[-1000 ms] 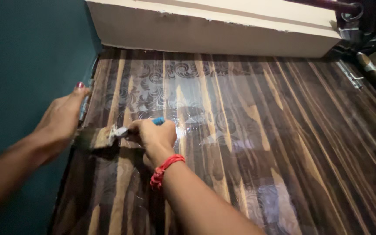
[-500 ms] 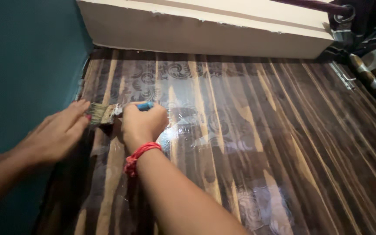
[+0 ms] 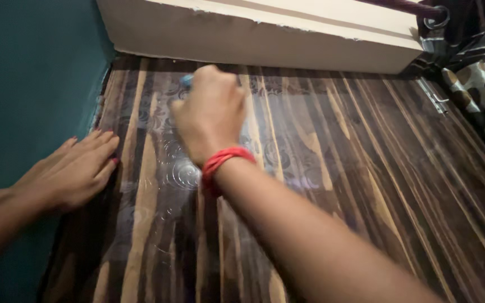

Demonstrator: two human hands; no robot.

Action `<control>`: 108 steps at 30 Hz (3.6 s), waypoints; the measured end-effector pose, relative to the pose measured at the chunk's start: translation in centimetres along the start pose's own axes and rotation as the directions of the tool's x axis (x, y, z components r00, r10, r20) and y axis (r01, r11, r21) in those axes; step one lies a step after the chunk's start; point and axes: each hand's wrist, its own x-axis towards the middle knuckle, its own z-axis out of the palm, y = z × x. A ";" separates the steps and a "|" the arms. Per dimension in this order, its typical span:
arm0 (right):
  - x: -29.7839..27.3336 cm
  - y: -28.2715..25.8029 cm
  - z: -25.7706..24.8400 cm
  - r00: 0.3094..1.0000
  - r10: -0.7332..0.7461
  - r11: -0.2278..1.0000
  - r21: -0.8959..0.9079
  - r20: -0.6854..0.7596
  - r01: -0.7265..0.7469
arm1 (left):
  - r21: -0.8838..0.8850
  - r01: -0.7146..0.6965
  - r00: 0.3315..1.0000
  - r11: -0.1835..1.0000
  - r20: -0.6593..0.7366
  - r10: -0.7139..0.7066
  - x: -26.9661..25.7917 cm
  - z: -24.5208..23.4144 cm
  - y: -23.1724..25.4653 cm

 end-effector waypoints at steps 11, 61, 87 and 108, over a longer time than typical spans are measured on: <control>-5.3 -2.5 8.4 0.862 0.497 0.677 0.576 0.100 -0.458 | -0.370 -0.034 0.968 0.928 -0.243 -0.062 -0.9 -1.6 0.4; -3.6 17.4 -9.5 0.985 0.164 0.858 0.483 0.063 -0.174 | -0.225 -0.134 0.926 0.965 -0.376 0.041 1.2 0.4 24.3; -0.2 23.9 -17.7 0.961 0.235 0.890 0.364 0.144 -0.273 | -0.067 -0.066 0.907 0.996 -0.420 0.032 -1.2 -3.7 31.6; -3.0 29.0 -22.0 0.980 -0.158 0.985 -0.053 0.120 0.165 | -0.061 -0.119 0.935 0.991 -0.342 0.091 0.1 -5.0 32.9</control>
